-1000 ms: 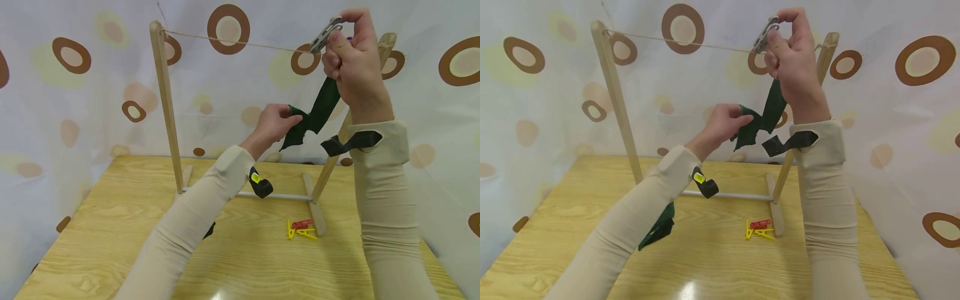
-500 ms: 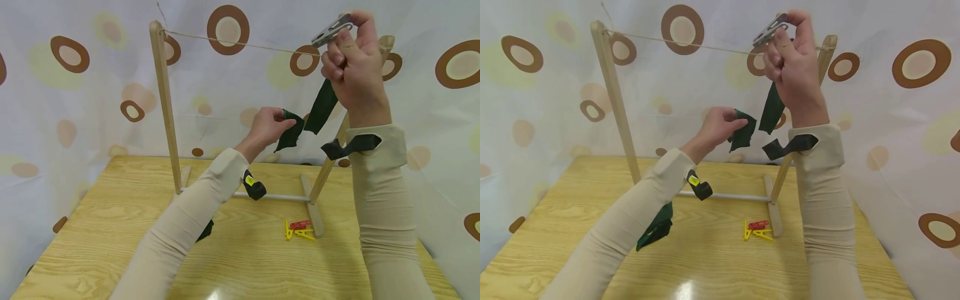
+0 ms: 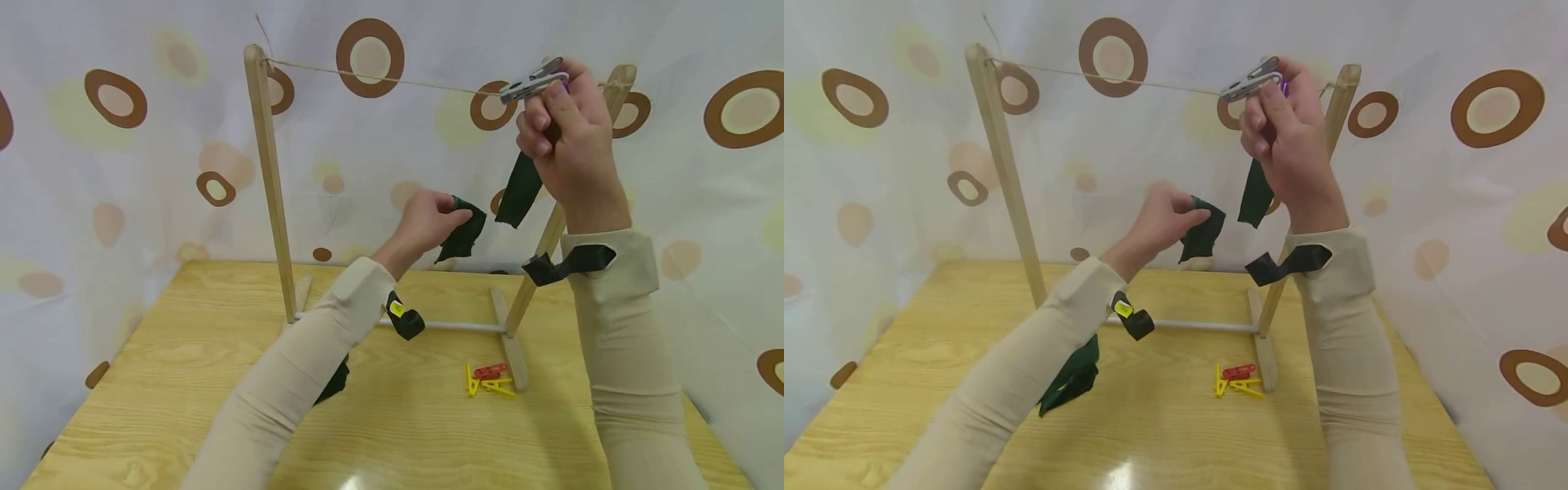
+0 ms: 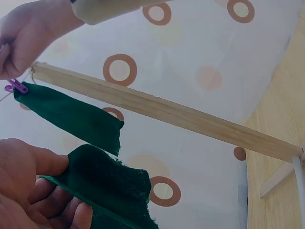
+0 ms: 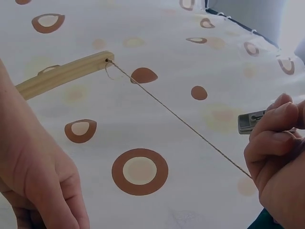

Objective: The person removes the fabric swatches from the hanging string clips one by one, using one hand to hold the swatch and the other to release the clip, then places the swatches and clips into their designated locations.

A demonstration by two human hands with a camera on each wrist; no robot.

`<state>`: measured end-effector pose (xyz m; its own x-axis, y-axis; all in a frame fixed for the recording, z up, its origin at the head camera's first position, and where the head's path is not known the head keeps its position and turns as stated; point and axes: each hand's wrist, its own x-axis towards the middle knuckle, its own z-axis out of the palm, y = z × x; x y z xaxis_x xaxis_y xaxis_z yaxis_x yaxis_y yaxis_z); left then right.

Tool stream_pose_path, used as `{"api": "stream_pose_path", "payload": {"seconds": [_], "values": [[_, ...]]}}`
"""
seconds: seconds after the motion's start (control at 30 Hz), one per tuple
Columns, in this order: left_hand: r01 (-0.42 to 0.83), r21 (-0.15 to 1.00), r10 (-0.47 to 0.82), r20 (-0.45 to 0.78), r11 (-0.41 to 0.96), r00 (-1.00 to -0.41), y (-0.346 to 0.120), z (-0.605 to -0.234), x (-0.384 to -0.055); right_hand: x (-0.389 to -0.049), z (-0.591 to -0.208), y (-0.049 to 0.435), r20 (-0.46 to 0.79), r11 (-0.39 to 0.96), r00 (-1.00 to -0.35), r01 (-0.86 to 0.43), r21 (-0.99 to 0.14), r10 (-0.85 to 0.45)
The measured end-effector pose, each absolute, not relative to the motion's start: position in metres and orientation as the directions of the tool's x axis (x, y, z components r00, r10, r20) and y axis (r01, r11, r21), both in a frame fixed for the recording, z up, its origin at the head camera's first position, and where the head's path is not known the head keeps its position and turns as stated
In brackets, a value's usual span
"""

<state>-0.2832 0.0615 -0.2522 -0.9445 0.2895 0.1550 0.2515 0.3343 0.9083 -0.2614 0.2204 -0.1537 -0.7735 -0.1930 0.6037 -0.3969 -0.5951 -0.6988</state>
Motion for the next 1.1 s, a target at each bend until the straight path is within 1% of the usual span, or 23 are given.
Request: {"api": "stream_pose_path", "payload": {"seconds": [0.07,0.13,0.3,0.37,0.57,0.63,0.8,0.87,1.0,1.1], "values": [[0.265,0.907,0.298,0.167,0.327,-0.940,0.061,-0.255,-0.282,-0.259,-0.157,0.220,0.616,-0.604,-0.762,-0.400,-0.690,-0.199],[0.276,0.907,0.302,0.179,0.319,-0.937,0.061,-0.256,-0.281,-0.257,-0.162,0.220,0.639,-0.565,-0.742,-0.444,-0.695,-0.204],[0.281,0.905,0.291,0.189,0.318,-0.938,0.059,-0.259,-0.279,-0.252,-0.175,0.221,0.680,-0.565,-0.692,-0.469,-0.679,-0.242],[0.275,0.903,0.270,0.188,0.331,-0.944,0.059,-0.259,-0.278,-0.250,-0.179,0.223,0.682,-0.600,-0.687,-0.443,-0.666,-0.251],[0.245,0.906,0.195,0.186,0.346,-0.963,0.054,-0.259,-0.278,-0.247,-0.187,0.227,0.711,-0.585,-0.654,-0.480,-0.654,-0.259],[0.235,0.922,0.195,0.181,0.307,-0.964,0.051,-0.260,-0.278,-0.246,-0.191,0.228,0.710,-0.584,-0.651,-0.477,-0.657,-0.267],[0.245,0.949,0.191,0.207,0.201,-0.959,0.039,-0.255,-0.276,-0.244,-0.205,0.228,0.680,-0.564,-0.681,-0.460,-0.686,-0.273],[0.267,0.945,0.189,0.231,0.191,-0.954,0.034,-0.252,-0.274,-0.243,-0.212,0.227,0.672,-0.553,-0.687,-0.459,-0.696,-0.276],[0.285,0.944,0.186,0.254,0.166,-0.949,0.026,-0.249,-0.270,-0.241,-0.226,0.227,0.681,-0.497,-0.678,-0.505,-0.706,-0.278],[0.296,0.945,0.190,0.269,0.137,-0.944,0.022,-0.248,-0.268,-0.238,-0.234,0.228,0.681,-0.492,-0.677,-0.508,-0.707,-0.279]]}}
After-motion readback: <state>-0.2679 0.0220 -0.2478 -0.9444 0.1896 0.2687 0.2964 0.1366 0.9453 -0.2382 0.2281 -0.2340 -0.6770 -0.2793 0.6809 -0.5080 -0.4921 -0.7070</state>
